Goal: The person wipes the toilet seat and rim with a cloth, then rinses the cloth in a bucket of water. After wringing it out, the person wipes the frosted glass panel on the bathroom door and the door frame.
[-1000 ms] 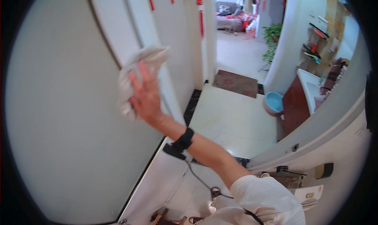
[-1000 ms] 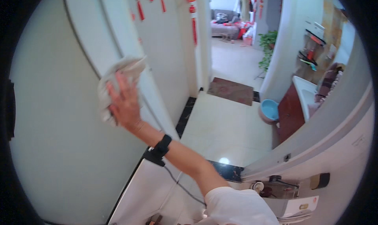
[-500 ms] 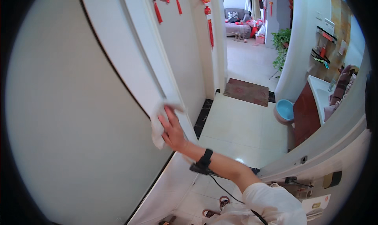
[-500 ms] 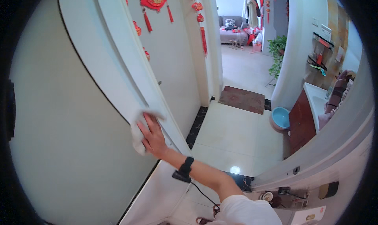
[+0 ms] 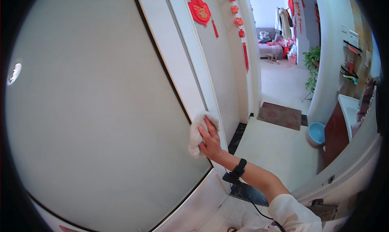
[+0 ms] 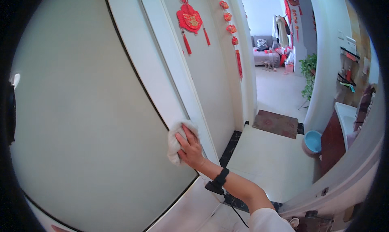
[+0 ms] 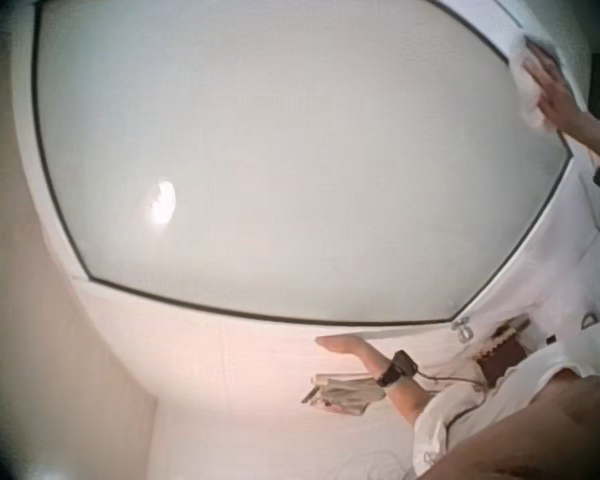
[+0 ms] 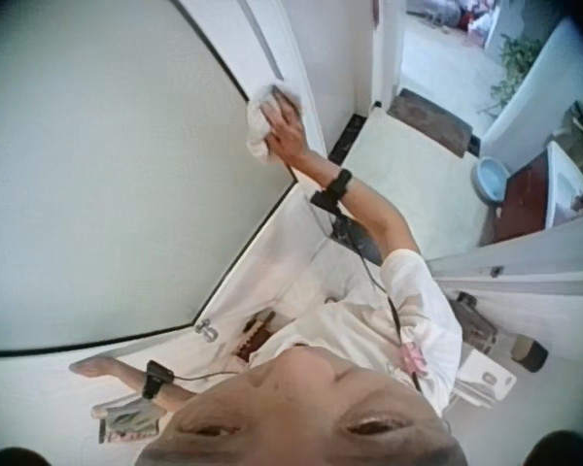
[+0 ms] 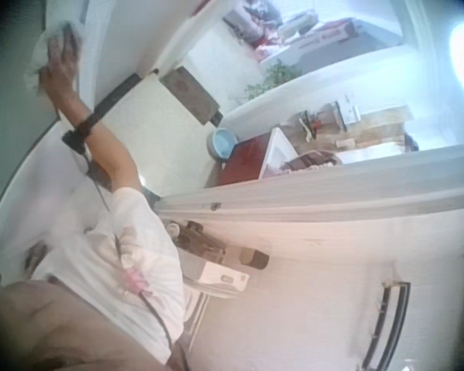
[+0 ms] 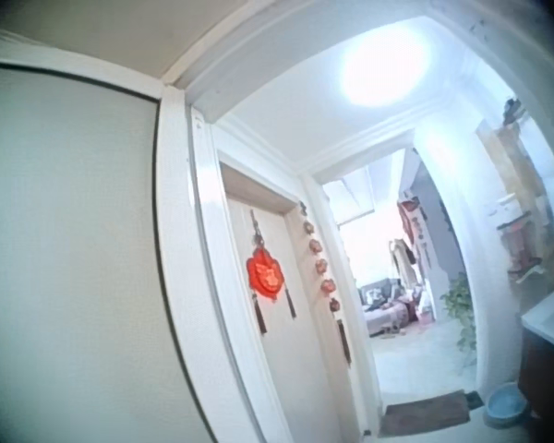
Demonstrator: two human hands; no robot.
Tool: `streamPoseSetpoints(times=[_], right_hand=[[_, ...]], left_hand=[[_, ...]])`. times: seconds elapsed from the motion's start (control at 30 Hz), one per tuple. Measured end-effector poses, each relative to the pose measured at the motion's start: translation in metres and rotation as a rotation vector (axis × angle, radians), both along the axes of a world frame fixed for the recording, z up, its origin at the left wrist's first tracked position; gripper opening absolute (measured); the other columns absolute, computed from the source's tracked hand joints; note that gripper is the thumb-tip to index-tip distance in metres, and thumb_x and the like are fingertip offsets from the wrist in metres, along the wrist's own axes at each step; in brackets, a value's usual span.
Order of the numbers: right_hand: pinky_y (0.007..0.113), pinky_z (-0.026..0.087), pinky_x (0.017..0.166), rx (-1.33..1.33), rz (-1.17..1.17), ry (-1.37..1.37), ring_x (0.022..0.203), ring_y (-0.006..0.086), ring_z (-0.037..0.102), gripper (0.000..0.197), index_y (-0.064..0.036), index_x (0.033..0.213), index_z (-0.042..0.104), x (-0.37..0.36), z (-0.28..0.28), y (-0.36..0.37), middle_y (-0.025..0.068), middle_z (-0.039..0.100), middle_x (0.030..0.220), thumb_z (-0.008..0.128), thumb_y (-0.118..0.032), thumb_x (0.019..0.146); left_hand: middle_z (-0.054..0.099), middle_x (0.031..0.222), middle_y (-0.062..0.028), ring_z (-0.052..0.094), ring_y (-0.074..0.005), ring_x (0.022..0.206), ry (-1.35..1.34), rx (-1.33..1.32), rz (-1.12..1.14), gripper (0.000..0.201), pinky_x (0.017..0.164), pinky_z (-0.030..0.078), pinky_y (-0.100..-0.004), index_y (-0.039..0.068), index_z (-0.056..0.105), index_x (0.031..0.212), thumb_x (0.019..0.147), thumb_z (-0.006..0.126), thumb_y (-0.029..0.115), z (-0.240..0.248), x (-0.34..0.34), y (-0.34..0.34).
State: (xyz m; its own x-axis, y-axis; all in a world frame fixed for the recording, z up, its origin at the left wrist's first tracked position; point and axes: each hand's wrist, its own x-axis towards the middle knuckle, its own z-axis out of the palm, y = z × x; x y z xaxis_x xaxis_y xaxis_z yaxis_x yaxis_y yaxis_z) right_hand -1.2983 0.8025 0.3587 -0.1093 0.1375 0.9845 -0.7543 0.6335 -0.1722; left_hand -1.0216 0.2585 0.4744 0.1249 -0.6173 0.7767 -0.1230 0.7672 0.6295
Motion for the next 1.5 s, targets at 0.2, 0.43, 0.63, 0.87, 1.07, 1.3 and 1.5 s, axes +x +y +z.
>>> streamPoseSetpoints(times=[0.2,0.43,0.63,0.87,1.07,1.3,1.5], right_hand=[[0.049,0.03,0.107,0.152,0.037,0.024,0.129,0.0409,0.036,0.063,-0.0109,0.131,0.051,-0.023,0.078,0.024,0.023,0.037,0.143,0.066,-0.007,0.07],[0.045,0.036,0.103,0.268,0.097,0.332,0.126,0.0364,0.041,0.063,-0.0191,0.132,0.049,-0.052,0.286,0.042,0.0113,0.039,0.144,0.068,-0.008,0.073],[0.044,0.038,0.101,0.313,0.243,0.347,0.12,0.0379,0.047,0.05,-0.0129,0.125,0.054,-0.073,0.261,0.057,0.015,0.049,0.133,0.063,-0.003,0.076],[0.047,0.038,0.101,0.287,0.178,0.029,0.124,0.0375,0.046,0.054,-0.0123,0.126,0.057,-0.075,0.071,0.116,0.0187,0.046,0.137,0.064,-0.002,0.073],[0.042,0.043,0.096,0.221,0.277,0.088,0.117,0.037,0.051,0.061,-0.0149,0.13,0.054,-0.107,0.138,0.111,0.0174,0.042,0.141,0.067,-0.003,0.071],[0.047,0.036,0.102,0.178,0.409,0.253,0.126,0.0429,0.038,0.059,-0.0139,0.135,0.048,-0.138,0.283,0.105,0.0176,0.034,0.144,0.061,0.0,0.079],[0.046,0.039,0.102,0.276,0.522,0.128,0.123,0.0388,0.047,0.056,-0.0152,0.131,0.055,-0.122,0.161,0.12,0.021,0.042,0.14,0.063,-0.003,0.076]], left_hand=[[0.045,0.134,-0.0288,0.042,-0.0392,0.126,-0.078,-0.134,0.115,0.05,0.104,0.035,-0.0453,-0.012,0.048,0.124,0.097,0.051,0.03,0.007,-0.003,0.019],[0.044,0.14,-0.0206,0.04,-0.0338,0.131,0.015,-0.305,-0.18,0.049,0.109,0.029,-0.0447,-0.004,0.037,0.138,0.097,0.047,0.021,-0.028,-0.06,0.194],[0.044,0.137,-0.0231,0.038,-0.0432,0.13,-0.414,-0.705,-0.752,0.058,0.107,0.031,-0.0516,0.002,0.049,0.128,0.074,0.07,0.004,-0.071,-0.17,0.426],[0.035,0.145,-0.0219,0.032,-0.047,0.133,-0.153,-0.684,-0.742,0.061,0.107,0.031,-0.0523,0.004,0.05,0.129,0.072,0.073,0.005,-0.025,-0.25,0.524],[0.035,0.146,-0.0217,0.026,-0.0478,0.136,-0.23,-0.737,-0.497,0.056,0.11,0.023,-0.0542,0.008,0.051,0.13,0.077,0.069,0.014,-0.033,-0.285,0.53],[0.042,0.141,-0.0218,0.028,-0.0474,0.135,-0.233,-0.692,-0.439,0.043,0.109,0.022,-0.0549,0.009,0.061,0.12,0.078,0.068,0.014,-0.047,-0.295,0.529],[0.045,0.139,-0.0219,0.029,-0.0467,0.135,-0.228,-0.69,-0.4,0.043,0.109,0.023,-0.0548,0.011,0.062,0.119,0.076,0.07,0.014,-0.053,-0.298,0.528]])
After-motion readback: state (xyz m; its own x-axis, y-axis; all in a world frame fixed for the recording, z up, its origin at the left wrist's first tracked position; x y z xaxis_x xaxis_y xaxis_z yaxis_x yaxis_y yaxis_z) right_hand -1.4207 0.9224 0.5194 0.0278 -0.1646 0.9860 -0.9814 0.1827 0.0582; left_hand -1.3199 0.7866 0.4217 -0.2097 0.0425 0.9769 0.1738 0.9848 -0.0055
